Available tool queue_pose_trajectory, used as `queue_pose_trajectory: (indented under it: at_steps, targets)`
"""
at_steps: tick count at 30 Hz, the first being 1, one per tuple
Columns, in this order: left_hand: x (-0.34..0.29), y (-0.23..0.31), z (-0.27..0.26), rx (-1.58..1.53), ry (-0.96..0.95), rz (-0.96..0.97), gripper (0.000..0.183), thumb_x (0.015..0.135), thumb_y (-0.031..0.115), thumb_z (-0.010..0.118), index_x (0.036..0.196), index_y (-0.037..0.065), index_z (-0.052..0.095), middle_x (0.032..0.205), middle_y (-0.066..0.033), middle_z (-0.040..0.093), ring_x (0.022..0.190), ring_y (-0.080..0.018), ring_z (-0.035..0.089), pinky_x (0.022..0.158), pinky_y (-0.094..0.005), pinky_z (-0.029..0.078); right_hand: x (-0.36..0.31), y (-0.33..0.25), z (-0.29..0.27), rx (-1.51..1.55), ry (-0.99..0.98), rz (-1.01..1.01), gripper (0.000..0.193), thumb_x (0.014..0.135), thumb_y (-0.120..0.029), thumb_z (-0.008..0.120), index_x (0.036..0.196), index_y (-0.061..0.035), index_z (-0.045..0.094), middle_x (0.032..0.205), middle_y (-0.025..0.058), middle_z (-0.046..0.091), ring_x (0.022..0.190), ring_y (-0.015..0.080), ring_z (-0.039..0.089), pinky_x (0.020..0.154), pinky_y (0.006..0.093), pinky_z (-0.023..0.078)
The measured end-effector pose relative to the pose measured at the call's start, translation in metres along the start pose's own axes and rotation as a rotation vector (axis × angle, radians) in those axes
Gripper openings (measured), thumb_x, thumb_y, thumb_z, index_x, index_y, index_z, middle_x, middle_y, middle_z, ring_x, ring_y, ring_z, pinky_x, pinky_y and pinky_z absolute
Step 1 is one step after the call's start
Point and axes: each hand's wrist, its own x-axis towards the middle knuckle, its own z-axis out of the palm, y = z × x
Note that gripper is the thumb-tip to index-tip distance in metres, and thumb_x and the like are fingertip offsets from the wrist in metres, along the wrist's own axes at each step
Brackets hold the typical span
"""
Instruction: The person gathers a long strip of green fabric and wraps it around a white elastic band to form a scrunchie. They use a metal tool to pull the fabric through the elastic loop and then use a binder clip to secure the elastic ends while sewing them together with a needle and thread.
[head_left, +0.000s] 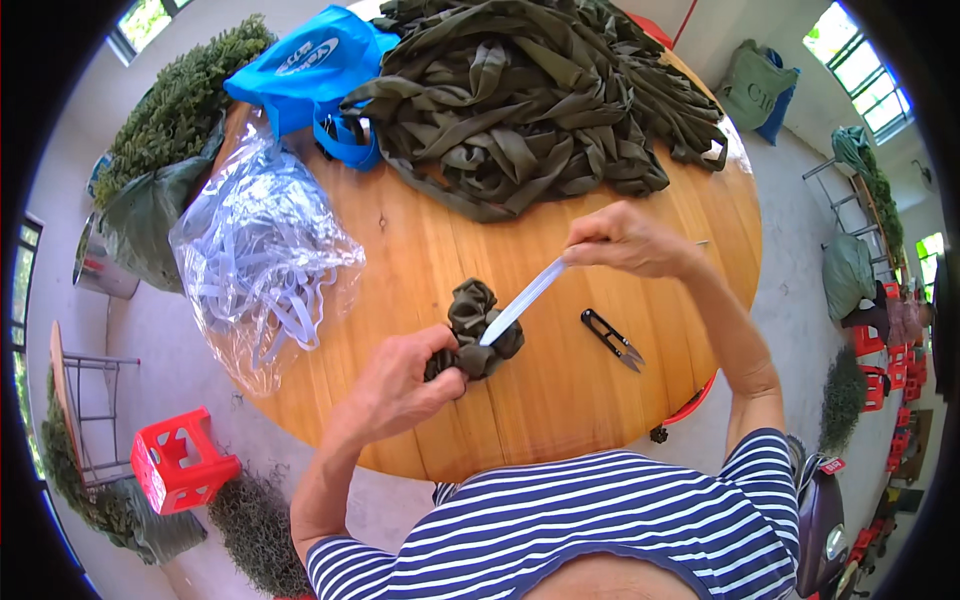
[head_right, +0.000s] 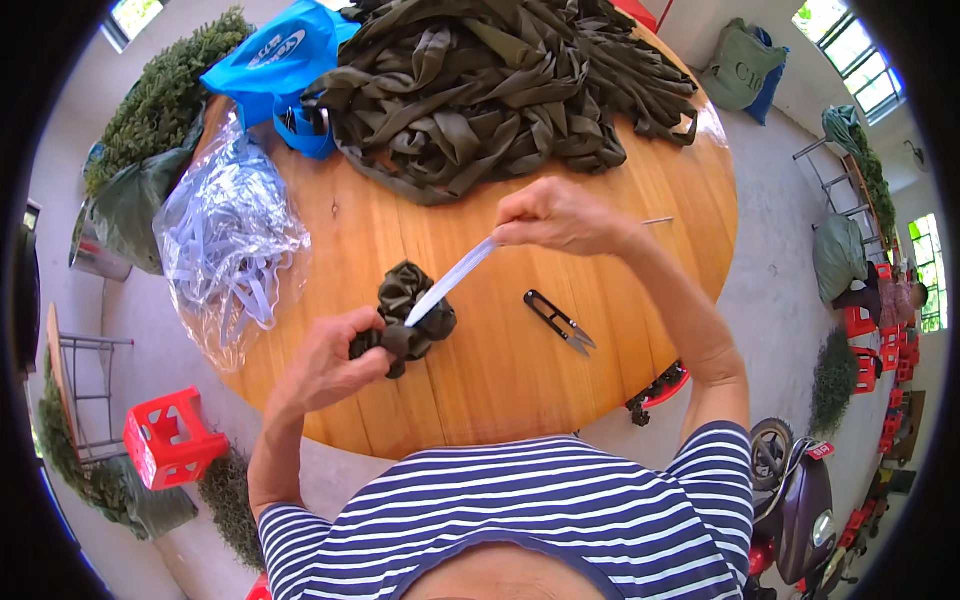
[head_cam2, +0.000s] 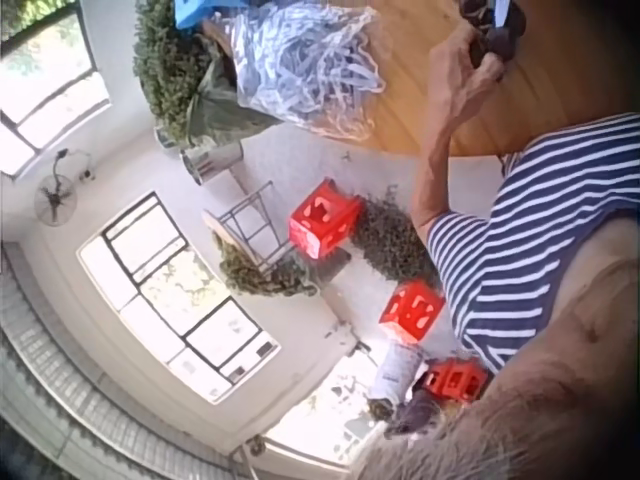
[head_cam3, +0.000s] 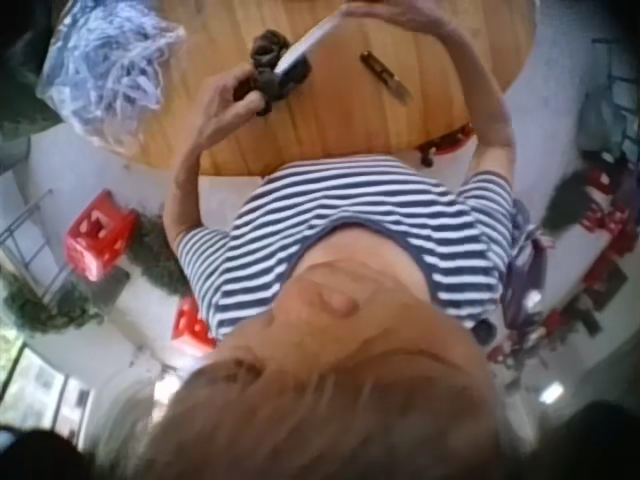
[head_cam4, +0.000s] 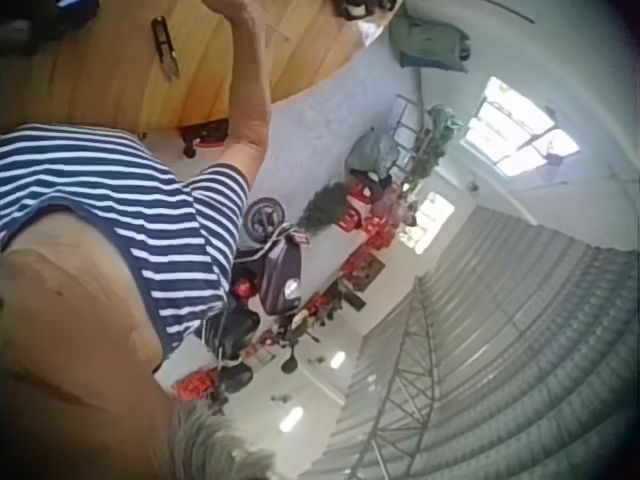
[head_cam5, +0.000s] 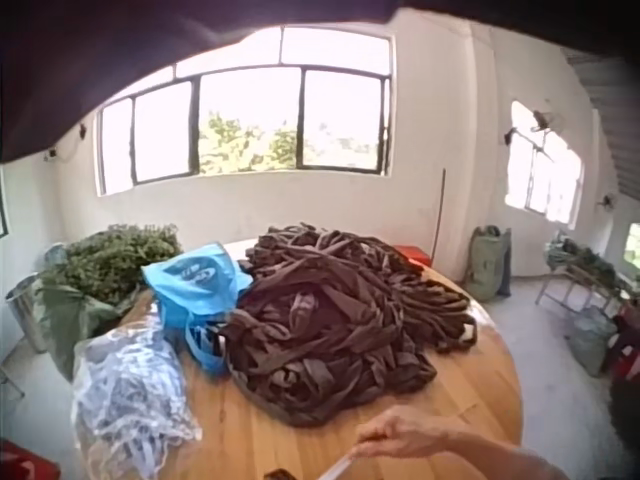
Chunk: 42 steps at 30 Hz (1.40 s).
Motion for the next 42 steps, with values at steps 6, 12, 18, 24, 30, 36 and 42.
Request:
queue_pose_trajectory:
  at_steps: [6, 12, 18, 24, 30, 36, 42]
  targets:
    - [-0.005, 0.003, -0.011, 0.048, -0.003, -0.118, 0.027, 0.07, 0.02, 0.063, 0.089, 0.0, 0.059, 0.072, -0.0152, 0.058, 0.066, -0.028, 0.056, 0.061, -0.0337, 0.044, -0.045, 0.086, 0.013, -0.272, 0.594, 0.16, 0.034, 0.084, -0.036, 0.056, 0.085, -0.0022, 0.059, 0.075, 0.015, 0.06, 0.072, 0.0266, 0.059, 0.063, 0.0362, 0.044]
    - [0.009, 0.006, -0.043, 0.544, 0.152, 0.25, 0.045, 0.073, 0.014, 0.064, 0.114, 0.001, 0.051, 0.091, -0.0132, 0.061, 0.077, -0.0238, 0.06, 0.071, -0.0329, 0.047, -0.054, 0.072, 0.026, -0.15, 0.656, 0.775, 0.046, 0.075, -0.047, 0.061, 0.088, -0.0039, 0.054, 0.08, 0.0154, 0.062, 0.08, 0.0316, 0.06, 0.071, 0.0409, 0.044]
    - [0.119, 0.043, -0.072, 0.553, 0.337, 0.119, 0.038, 0.078, 0.028, 0.056, 0.104, 0.0, 0.056, 0.094, -0.0172, 0.061, 0.088, -0.0325, 0.058, 0.077, -0.0398, 0.044, -0.051, 0.099, 0.036, -0.181, 0.806, 0.539, 0.04, 0.072, -0.032, 0.061, 0.099, -0.0038, 0.05, 0.078, 0.0165, 0.061, 0.079, 0.0323, 0.06, 0.071, 0.0417, 0.044]
    - [0.243, 0.021, -0.059, 0.868, 0.928, 0.41, 0.032, 0.075, 0.03, 0.06, 0.091, 0.002, 0.061, 0.098, -0.0143, 0.059, 0.098, -0.0334, 0.05, 0.081, -0.0392, 0.041, -0.056, 0.078, 0.041, -0.025, 0.835, 0.611, 0.044, 0.07, -0.022, 0.059, 0.107, -0.0033, 0.047, 0.073, 0.0155, 0.06, 0.076, 0.0328, 0.06, 0.069, 0.0412, 0.045]
    - [0.243, 0.063, -0.089, 0.217, 0.697, 0.579, 0.016, 0.073, 0.016, 0.056, 0.074, 0.001, 0.062, 0.063, -0.012, 0.055, 0.062, -0.0192, 0.055, 0.057, -0.0301, 0.042, -0.051, 0.062, 0.042, -0.034, 0.894, 0.684, 0.047, 0.067, -0.02, 0.063, 0.108, -0.0013, 0.047, 0.07, 0.0139, 0.06, 0.074, 0.0308, 0.061, 0.069, 0.0401, 0.045]
    - [0.154, 0.2, -0.204, -0.383, 0.237, 0.968, 0.038, 0.092, 0.022, 0.031, 0.104, -0.006, 0.055, 0.098, -0.016, 0.061, 0.091, -0.0238, 0.058, 0.083, -0.035, 0.047, -0.065, 0.092, 0.042, 0.018, 0.924, 0.623, 0.046, 0.065, -0.016, 0.063, 0.107, -0.0016, 0.051, 0.069, 0.0118, 0.061, 0.071, 0.0277, 0.062, 0.067, 0.0374, 0.046]
    - [0.129, 0.201, -0.159, -0.494, 0.276, 0.808, 0.027, 0.087, 0.016, 0.046, 0.104, -0.004, 0.056, 0.097, -0.0174, 0.062, 0.082, -0.0232, 0.061, 0.077, -0.0362, 0.049, -0.07, 0.078, 0.041, 0.091, 1.014, 0.641, 0.048, 0.065, -0.01, 0.059, 0.111, -0.0006, 0.051, 0.066, 0.0081, 0.061, 0.065, 0.0208, 0.061, 0.066, 0.0335, 0.048]
